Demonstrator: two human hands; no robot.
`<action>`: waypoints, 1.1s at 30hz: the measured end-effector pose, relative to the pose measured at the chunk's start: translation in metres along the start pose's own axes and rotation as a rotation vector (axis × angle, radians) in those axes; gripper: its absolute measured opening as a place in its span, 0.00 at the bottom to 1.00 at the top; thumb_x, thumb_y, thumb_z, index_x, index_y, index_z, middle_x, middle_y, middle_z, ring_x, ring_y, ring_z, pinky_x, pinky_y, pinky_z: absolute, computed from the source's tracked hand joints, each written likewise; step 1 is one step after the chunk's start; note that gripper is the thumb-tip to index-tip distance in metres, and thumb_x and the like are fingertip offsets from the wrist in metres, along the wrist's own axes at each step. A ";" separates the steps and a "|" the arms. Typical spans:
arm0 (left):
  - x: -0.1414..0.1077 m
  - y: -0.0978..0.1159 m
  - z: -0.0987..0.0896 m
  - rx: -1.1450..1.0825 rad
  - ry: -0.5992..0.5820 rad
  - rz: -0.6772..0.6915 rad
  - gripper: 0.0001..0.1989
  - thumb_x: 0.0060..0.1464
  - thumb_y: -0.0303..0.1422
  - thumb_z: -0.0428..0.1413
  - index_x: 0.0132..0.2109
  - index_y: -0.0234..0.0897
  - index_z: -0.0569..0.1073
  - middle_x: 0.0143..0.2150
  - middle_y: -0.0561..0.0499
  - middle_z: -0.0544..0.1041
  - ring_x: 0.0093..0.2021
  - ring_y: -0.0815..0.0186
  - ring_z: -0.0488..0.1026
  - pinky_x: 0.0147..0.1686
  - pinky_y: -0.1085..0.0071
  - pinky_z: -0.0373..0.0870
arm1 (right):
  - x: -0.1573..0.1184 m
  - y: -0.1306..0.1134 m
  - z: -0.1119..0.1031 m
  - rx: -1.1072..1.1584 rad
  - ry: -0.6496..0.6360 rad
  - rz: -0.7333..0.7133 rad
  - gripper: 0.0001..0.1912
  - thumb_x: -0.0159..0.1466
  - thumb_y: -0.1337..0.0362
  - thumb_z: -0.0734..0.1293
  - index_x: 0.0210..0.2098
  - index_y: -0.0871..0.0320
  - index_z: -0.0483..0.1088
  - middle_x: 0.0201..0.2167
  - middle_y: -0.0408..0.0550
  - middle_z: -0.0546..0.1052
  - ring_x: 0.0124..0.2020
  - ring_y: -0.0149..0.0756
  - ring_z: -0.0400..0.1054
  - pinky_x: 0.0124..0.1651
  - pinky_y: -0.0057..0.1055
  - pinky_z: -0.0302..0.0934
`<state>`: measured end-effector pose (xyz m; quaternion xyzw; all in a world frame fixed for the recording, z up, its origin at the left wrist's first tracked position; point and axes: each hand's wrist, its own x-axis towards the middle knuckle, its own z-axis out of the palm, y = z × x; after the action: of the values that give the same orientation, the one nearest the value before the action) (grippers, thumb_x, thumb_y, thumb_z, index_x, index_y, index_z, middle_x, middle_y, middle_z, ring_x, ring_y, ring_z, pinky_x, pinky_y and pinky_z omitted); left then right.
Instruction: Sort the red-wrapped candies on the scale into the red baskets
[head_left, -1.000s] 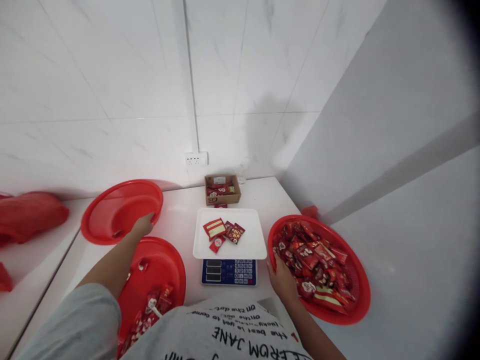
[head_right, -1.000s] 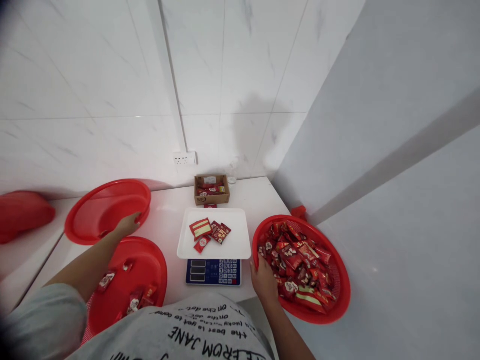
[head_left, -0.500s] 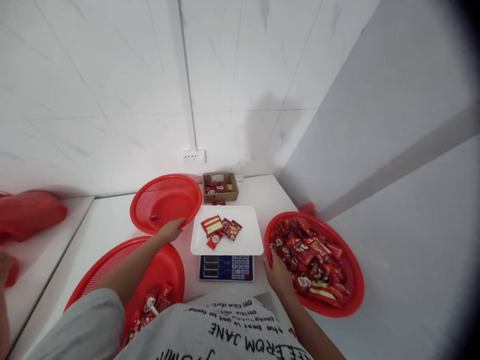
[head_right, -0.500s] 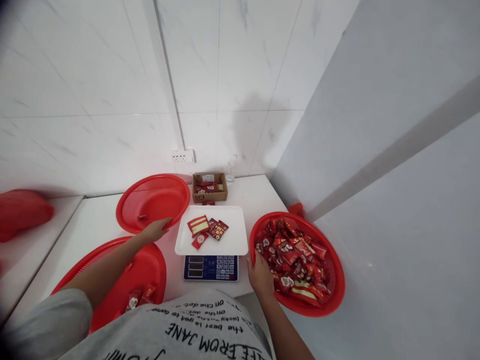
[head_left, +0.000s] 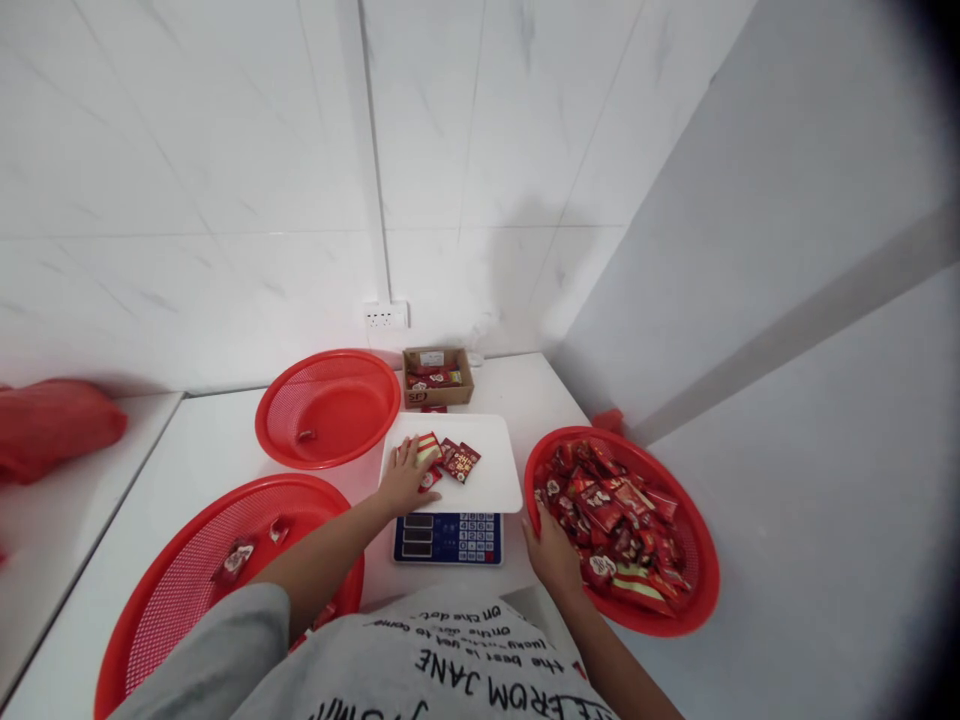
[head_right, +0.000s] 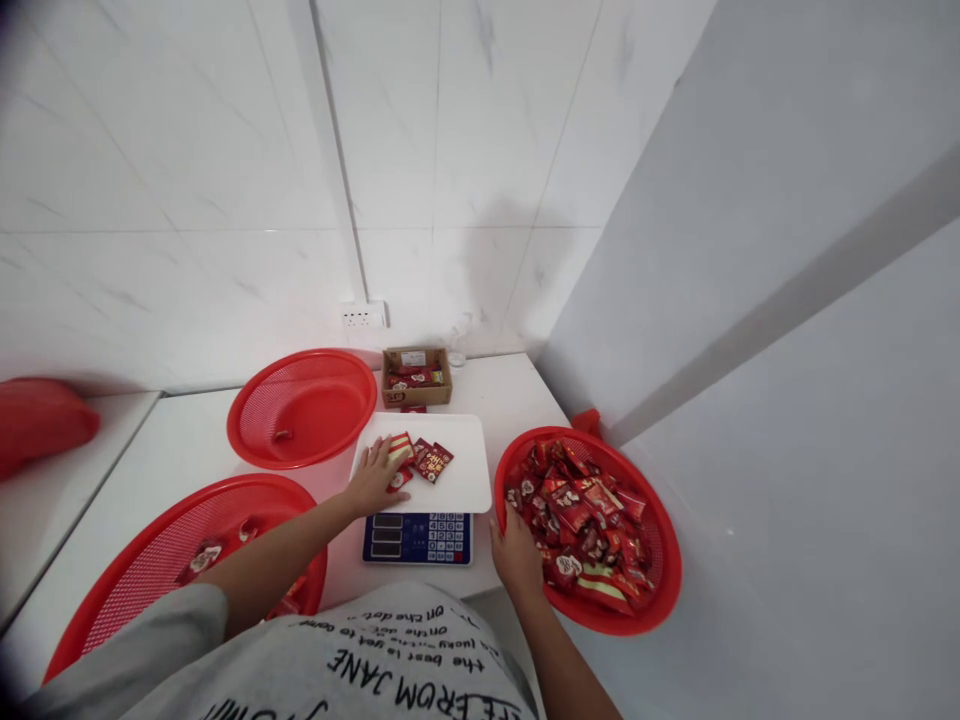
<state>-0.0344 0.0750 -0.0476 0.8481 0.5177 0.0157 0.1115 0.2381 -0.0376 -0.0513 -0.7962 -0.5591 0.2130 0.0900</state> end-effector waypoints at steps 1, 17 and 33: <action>0.003 -0.002 -0.002 0.005 -0.011 -0.007 0.43 0.45 0.50 0.57 0.64 0.45 0.51 0.67 0.39 0.45 0.65 0.41 0.40 0.58 0.47 0.43 | 0.000 0.000 0.000 -0.003 -0.003 0.009 0.29 0.65 0.59 0.51 0.61 0.68 0.52 0.60 0.60 0.61 0.59 0.44 0.57 0.55 0.35 0.54; 0.013 -0.011 -0.027 -0.279 0.009 -0.156 0.22 0.58 0.28 0.43 0.60 0.42 0.59 0.46 0.45 0.73 0.45 0.60 0.70 0.41 0.68 0.65 | 0.000 -0.002 -0.002 0.022 -0.038 0.038 0.29 0.65 0.58 0.51 0.63 0.64 0.48 0.60 0.57 0.61 0.59 0.43 0.57 0.56 0.35 0.53; 0.021 -0.051 -0.060 -1.103 0.561 -0.658 0.20 0.60 0.39 0.42 0.57 0.37 0.52 0.43 0.43 0.72 0.32 0.70 0.74 0.33 0.71 0.72 | 0.000 -0.003 -0.002 0.004 -0.053 0.070 0.29 0.65 0.57 0.50 0.63 0.63 0.50 0.61 0.57 0.59 0.58 0.45 0.59 0.54 0.37 0.55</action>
<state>-0.0777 0.1258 -0.0009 0.4309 0.6734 0.4598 0.3867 0.2361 -0.0363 -0.0481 -0.8094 -0.5325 0.2380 0.0691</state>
